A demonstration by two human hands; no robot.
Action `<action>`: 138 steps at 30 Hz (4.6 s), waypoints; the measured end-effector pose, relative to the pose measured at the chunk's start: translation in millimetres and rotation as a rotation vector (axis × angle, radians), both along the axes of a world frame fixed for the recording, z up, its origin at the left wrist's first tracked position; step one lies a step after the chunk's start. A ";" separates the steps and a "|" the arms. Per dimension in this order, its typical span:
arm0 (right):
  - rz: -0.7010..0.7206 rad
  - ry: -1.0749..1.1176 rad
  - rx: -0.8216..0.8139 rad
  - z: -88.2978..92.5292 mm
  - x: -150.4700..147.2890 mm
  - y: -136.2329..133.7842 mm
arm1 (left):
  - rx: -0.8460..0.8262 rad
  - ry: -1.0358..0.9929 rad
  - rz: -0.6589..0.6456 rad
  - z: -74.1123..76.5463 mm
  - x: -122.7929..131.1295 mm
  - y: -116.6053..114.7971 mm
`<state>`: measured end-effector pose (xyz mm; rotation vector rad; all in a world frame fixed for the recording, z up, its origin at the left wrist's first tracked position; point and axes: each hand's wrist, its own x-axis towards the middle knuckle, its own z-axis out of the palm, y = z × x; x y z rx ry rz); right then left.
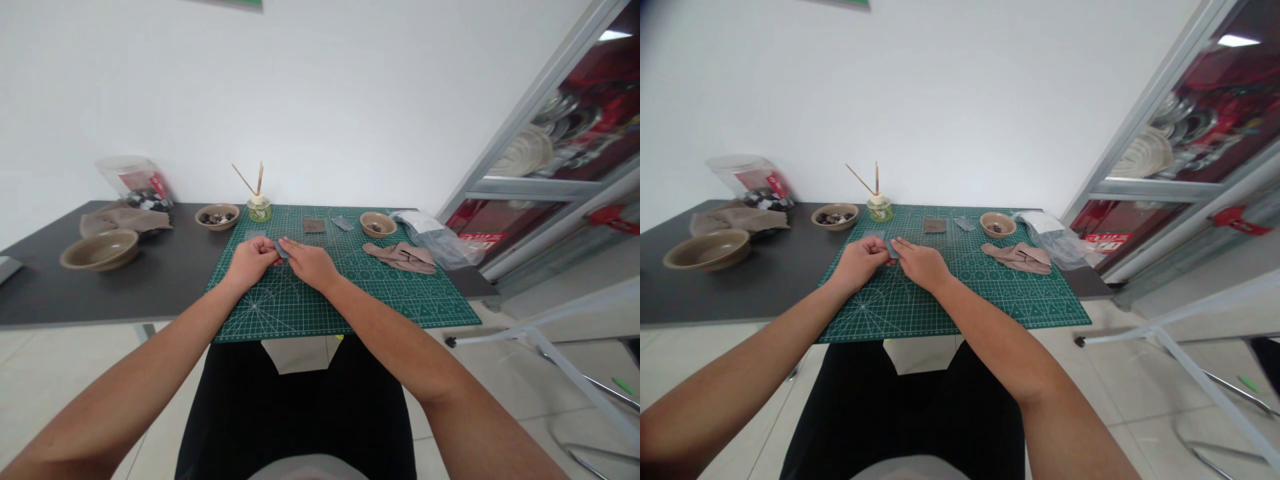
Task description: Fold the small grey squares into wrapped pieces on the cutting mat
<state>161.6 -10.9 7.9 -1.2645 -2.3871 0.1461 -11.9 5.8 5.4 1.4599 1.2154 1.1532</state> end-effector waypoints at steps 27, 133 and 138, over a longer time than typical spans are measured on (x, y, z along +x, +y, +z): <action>-0.039 -0.137 0.079 -1.3 -0.6 -3.6 | -0.029 0.013 0.044 -1.0 -1.0 -0.6; -0.031 -0.111 0.143 -0.4 4.6 -2.8 | 0.192 0.015 -0.013 -6.0 -5.8 2.0; -0.028 -0.116 0.159 -1.0 3.8 -3.1 | 0.193 -0.049 -0.028 -5.9 -5.2 2.1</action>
